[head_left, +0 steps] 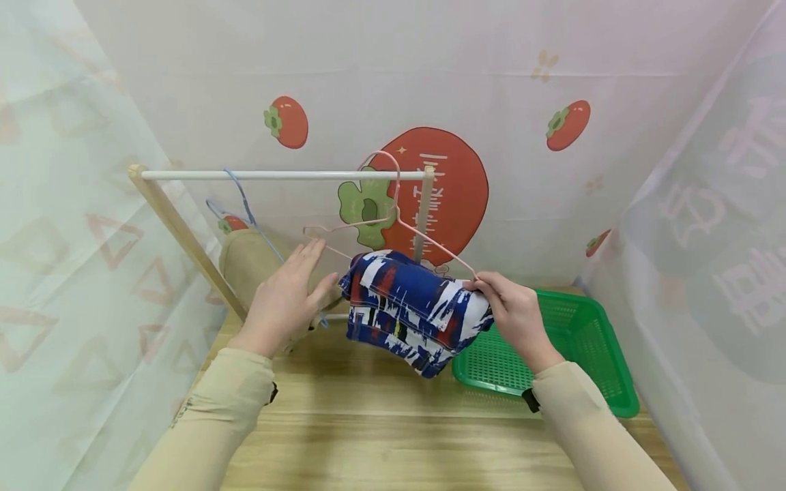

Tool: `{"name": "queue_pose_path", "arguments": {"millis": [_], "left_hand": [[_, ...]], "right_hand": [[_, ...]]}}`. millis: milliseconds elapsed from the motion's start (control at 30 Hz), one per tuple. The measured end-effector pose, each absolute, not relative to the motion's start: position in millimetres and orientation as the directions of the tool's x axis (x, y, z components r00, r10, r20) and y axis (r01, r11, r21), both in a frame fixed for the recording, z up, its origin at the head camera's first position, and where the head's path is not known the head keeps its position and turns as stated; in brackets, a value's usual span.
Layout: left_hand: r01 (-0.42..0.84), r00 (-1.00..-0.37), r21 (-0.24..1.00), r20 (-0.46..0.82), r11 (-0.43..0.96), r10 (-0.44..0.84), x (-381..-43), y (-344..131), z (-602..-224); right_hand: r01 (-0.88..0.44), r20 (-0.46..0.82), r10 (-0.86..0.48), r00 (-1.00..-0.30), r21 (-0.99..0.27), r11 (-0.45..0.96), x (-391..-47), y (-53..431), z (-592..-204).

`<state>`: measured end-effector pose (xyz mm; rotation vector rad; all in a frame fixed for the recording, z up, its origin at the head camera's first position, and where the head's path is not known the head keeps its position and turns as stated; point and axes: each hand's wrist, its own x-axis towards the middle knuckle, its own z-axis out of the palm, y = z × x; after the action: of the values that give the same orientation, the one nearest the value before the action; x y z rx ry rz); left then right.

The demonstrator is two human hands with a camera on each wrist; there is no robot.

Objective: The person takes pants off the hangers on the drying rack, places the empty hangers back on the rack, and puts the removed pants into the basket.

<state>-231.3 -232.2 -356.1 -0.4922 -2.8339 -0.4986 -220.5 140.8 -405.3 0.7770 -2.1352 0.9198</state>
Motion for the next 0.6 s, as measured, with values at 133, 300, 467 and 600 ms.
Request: {"name": "queue_pose_path", "arguments": {"millis": [133,300,467,600], "left_hand": [[0.352,-0.927,0.351,0.262,0.868,0.270,-247,-240,-352],[0.342,-0.937,0.384,0.214,0.857,0.278,-268,-245,-349],[0.373,-0.927,0.358,0.177,0.856,0.330,-285,-250,-350],[0.415,-0.910,0.306,0.155,0.857,0.385,-296,-253,-352]], "right_hand": [[-0.722,0.771,-0.239,-0.591,-0.373,0.582,-219,140,-406],[-0.715,0.767,-0.229,-0.600,-0.384,0.585,-218,139,-408],[-0.713,0.759,-0.226,-0.610,-0.401,0.575,-220,141,-409],[-0.728,0.771,-0.237,-0.591,-0.383,0.569,-222,140,-411]]}}
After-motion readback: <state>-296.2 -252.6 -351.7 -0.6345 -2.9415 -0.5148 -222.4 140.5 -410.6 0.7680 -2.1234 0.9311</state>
